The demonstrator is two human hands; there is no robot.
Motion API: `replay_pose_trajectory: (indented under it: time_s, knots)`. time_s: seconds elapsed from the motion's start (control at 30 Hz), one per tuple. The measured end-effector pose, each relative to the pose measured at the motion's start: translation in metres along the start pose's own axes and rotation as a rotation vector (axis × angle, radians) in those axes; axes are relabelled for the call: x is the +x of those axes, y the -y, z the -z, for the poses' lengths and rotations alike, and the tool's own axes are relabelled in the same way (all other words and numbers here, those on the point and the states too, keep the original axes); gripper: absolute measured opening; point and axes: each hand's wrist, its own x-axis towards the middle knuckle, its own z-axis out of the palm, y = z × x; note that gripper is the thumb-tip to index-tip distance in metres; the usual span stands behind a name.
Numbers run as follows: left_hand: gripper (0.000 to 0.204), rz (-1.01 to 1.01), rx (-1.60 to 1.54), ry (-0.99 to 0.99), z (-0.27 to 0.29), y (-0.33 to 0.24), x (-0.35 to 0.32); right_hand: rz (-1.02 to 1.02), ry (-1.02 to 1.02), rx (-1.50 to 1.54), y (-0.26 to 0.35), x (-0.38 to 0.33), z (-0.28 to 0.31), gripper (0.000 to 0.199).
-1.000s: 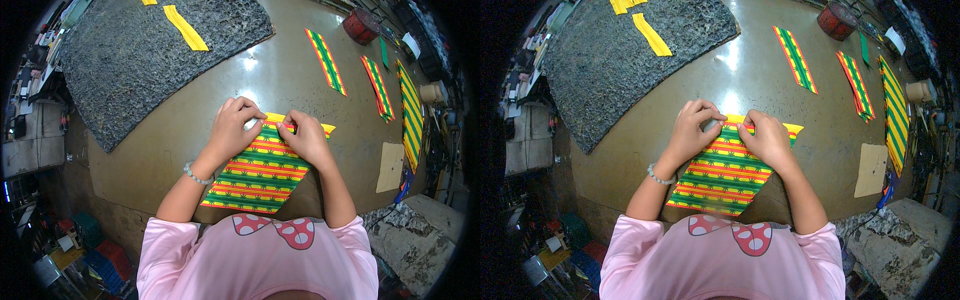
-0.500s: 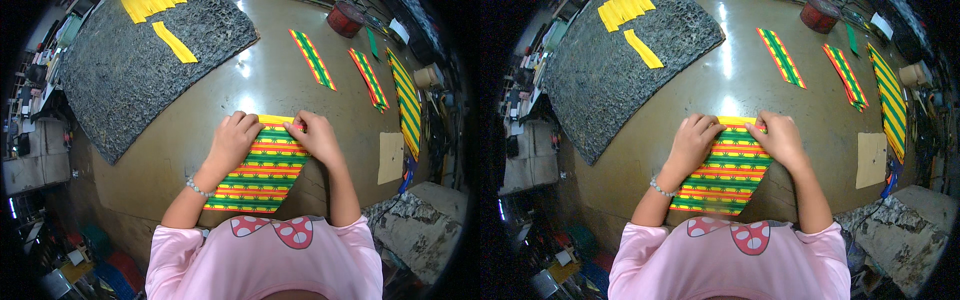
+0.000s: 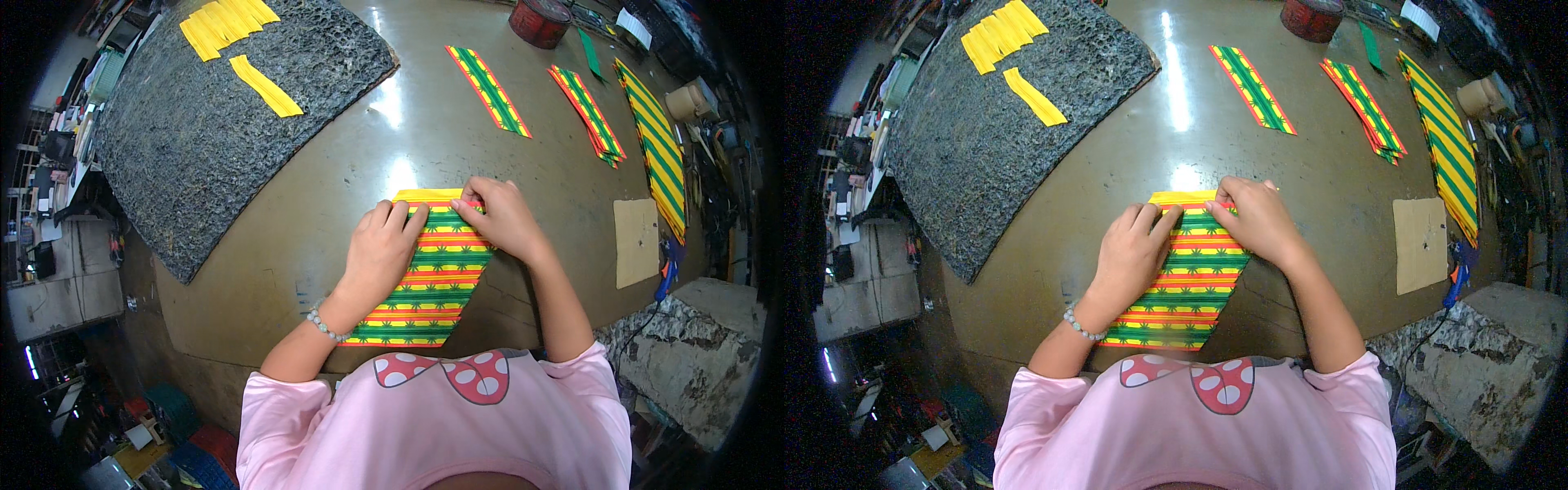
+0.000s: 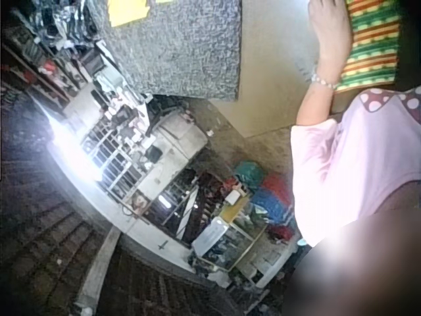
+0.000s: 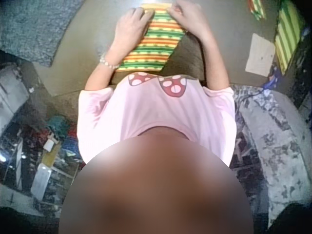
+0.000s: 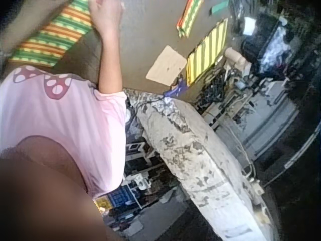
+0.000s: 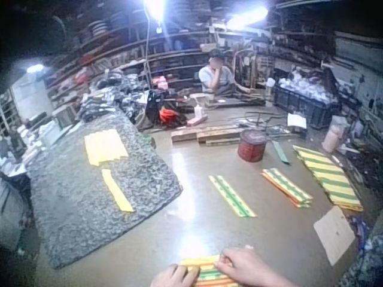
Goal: The person assembles small rectangular decorative strips by layering yellow and patterned green-red-yellow pieces on a table. They repeatedly pick up pieces, align them, and press them together to form stacked units, then place completed stacks aside.
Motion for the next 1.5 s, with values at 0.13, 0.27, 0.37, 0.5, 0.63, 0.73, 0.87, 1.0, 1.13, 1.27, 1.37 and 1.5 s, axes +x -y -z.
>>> replay_pose_trajectory:
  time_s: [0.13,0.27,0.37,0.5,0.63,0.73,0.87,1.0,1.13,1.27,1.37,1.5]
  knots:
    - [0.046,-0.013,0.078,-0.019,0.0,-0.002,-0.001,0.005,-0.008,-0.005,-0.002,0.0,-0.003,0.026]
    - [0.044,-0.034,0.167,-0.044,-0.003,-0.005,-0.002,0.001,-0.006,-0.028,-0.001,0.001,-0.003,0.026]
    - [0.043,-0.013,-0.008,-0.083,-0.011,-0.014,0.001,-0.029,-0.009,-0.08,0.005,0.003,-0.003,0.026]
    - [0.041,-0.073,-0.085,-0.087,-0.024,-0.024,0.007,0.003,-0.089,-0.197,0.009,-0.008,0.001,0.029]
    - [0.039,-0.065,-0.097,-0.111,-0.027,-0.025,0.006,-0.039,-0.159,-0.098,-0.002,-0.022,0.014,0.032]
    - [0.04,-0.049,-0.097,-0.124,-0.026,-0.026,0.005,-0.087,-0.105,0.013,-0.012,-0.025,0.018,0.033]
    - [0.04,-0.038,-0.095,-0.114,-0.025,-0.026,0.008,-0.077,-0.102,-0.02,-0.015,-0.024,0.017,0.03]
    - [0.041,-0.015,-0.069,-0.084,-0.024,-0.027,0.011,-0.06,-0.118,-0.063,-0.013,-0.023,0.016,0.029]
    - [0.042,-0.019,-0.034,-0.112,-0.024,-0.028,0.015,-0.072,-0.124,-0.051,-0.012,-0.021,0.016,0.03]
    - [0.043,-0.015,0.04,-0.097,-0.026,-0.033,0.019,-0.08,-0.118,-0.065,-0.01,-0.019,0.016,0.031]
    - [0.044,-0.016,0.121,-0.094,-0.027,-0.039,0.019,-0.113,-0.11,-0.107,-0.008,-0.021,0.016,0.031]
    - [0.046,-0.004,0.196,-0.064,-0.027,-0.042,0.019,-0.183,-0.175,-0.134,-0.009,-0.029,0.024,0.031]
